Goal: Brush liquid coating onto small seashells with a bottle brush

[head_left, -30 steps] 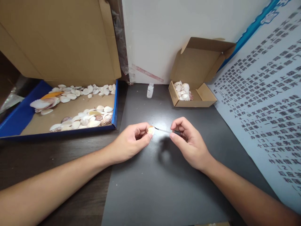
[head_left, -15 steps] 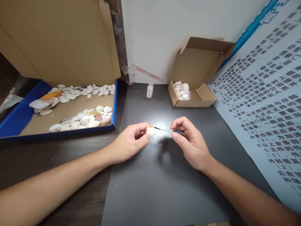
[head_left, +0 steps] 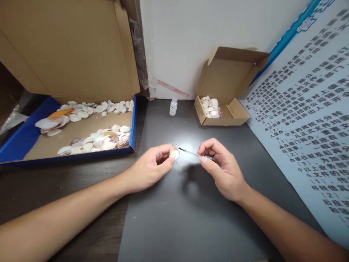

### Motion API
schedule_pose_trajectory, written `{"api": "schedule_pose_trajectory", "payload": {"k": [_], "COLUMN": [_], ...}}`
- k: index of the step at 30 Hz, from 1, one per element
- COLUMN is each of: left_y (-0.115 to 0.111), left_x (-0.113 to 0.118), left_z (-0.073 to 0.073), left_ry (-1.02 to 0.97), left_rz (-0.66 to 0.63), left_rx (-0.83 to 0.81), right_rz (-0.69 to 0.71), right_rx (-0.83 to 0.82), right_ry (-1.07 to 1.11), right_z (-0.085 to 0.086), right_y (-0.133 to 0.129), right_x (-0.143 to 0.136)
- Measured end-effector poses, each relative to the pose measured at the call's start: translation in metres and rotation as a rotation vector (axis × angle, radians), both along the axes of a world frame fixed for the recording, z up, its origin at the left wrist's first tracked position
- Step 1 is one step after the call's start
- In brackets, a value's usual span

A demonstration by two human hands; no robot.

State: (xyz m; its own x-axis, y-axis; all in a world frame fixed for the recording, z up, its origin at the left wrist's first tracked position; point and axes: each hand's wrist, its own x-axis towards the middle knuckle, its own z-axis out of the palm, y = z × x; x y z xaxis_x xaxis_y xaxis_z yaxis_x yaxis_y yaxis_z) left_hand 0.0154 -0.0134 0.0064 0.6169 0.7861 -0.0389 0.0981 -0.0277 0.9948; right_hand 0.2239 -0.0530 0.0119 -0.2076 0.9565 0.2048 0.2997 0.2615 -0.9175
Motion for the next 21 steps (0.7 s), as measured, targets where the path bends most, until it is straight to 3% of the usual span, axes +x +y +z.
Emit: {"api": "schedule_pose_trajectory", "payload": {"k": [4,9,15,21], "left_y": [-0.0003,-0.0009,0.0004,0.0005], "left_x": [-0.0002,-0.0001,-0.0005,-0.0001], "left_z": [0.0013,0.0025,0.0023,0.0026], "left_ry": [-0.005,0.016,0.050,0.073], "left_rz": [-0.011,-0.010,-0.013,-0.006], "left_rx": [0.038,0.026,0.059,0.072], "right_rz": [0.064,-0.036,0.059,-0.025], "right_rx": [-0.041,-0.010,0.002,-0.032], "right_ry": [-0.002,-0.032,-0.020,-0.096], "right_z": [0.0005,0.0003,0.0006,0.0009], "right_y": [-0.0018,-0.0006,-0.0026,-0.0007], "right_x": [-0.0023,-0.0017,-0.0019,-0.0030]}}
